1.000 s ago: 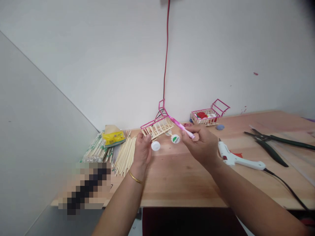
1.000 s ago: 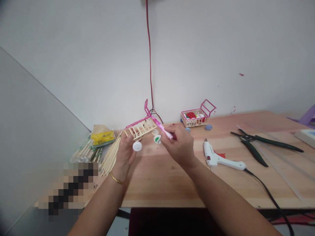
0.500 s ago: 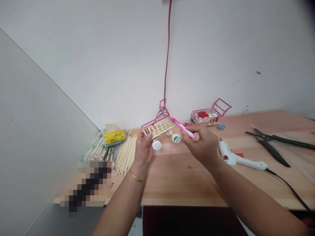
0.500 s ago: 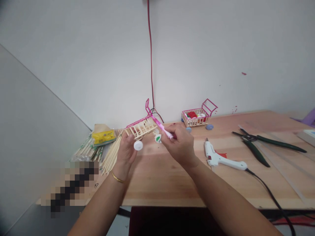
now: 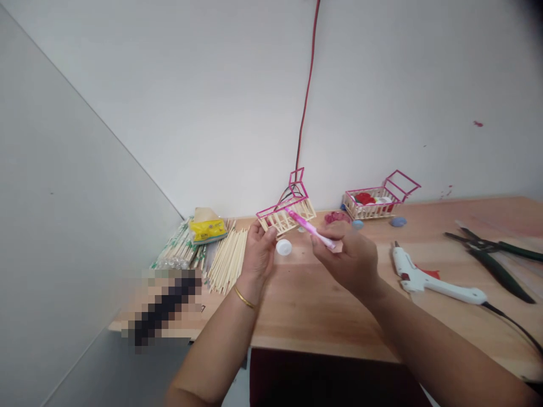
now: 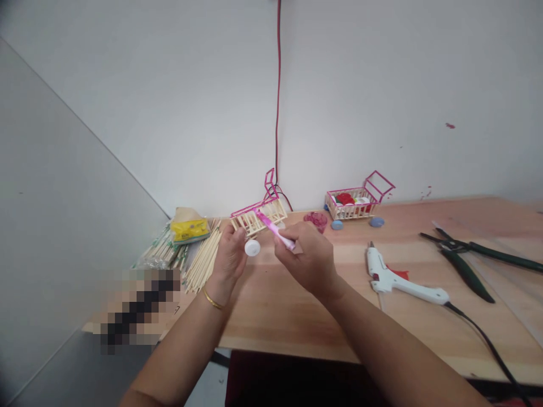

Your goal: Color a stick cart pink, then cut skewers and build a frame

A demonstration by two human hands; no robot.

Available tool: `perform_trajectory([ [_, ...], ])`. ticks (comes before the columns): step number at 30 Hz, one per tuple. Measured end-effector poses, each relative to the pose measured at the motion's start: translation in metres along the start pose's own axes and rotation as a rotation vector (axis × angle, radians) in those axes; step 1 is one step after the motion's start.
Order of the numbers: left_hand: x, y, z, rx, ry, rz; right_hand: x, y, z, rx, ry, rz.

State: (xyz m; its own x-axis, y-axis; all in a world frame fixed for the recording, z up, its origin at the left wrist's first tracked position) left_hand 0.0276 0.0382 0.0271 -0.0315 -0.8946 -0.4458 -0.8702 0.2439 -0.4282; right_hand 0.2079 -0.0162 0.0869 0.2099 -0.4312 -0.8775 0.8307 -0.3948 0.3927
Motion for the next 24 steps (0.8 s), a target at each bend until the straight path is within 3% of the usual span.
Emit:
perform_trajectory([
  [6,0.001,-0.001,0.001,0.008,0.010,-0.009,-0.001,-0.012,0.018,-0.119,0.099,0.111],
  [16,0.002,0.000,0.000,-0.012,0.000,0.001,0.001,-0.007,0.006,-0.062,0.034,0.029],
  [21,0.002,-0.001,-0.001,-0.001,-0.013,0.006,0.000,-0.012,0.007,-0.080,0.052,0.089],
  [24,0.002,-0.001,-0.001,-0.013,-0.012,0.003,0.000,-0.009,0.003,-0.060,0.015,0.056],
])
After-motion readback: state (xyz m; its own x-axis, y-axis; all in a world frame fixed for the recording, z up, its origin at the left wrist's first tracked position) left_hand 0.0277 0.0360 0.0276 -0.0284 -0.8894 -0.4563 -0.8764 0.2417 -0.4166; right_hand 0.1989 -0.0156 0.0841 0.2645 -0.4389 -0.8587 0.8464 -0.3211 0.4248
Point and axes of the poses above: each hand's wrist, its own x-axis away from the middle knuckle, its own y-axis out of the back of the hand, z = x × y, the point moved 7 cm from there along -x, towards the middle knuckle, and after that the axes turned 14 degrees about z, right-handed, at the moved point
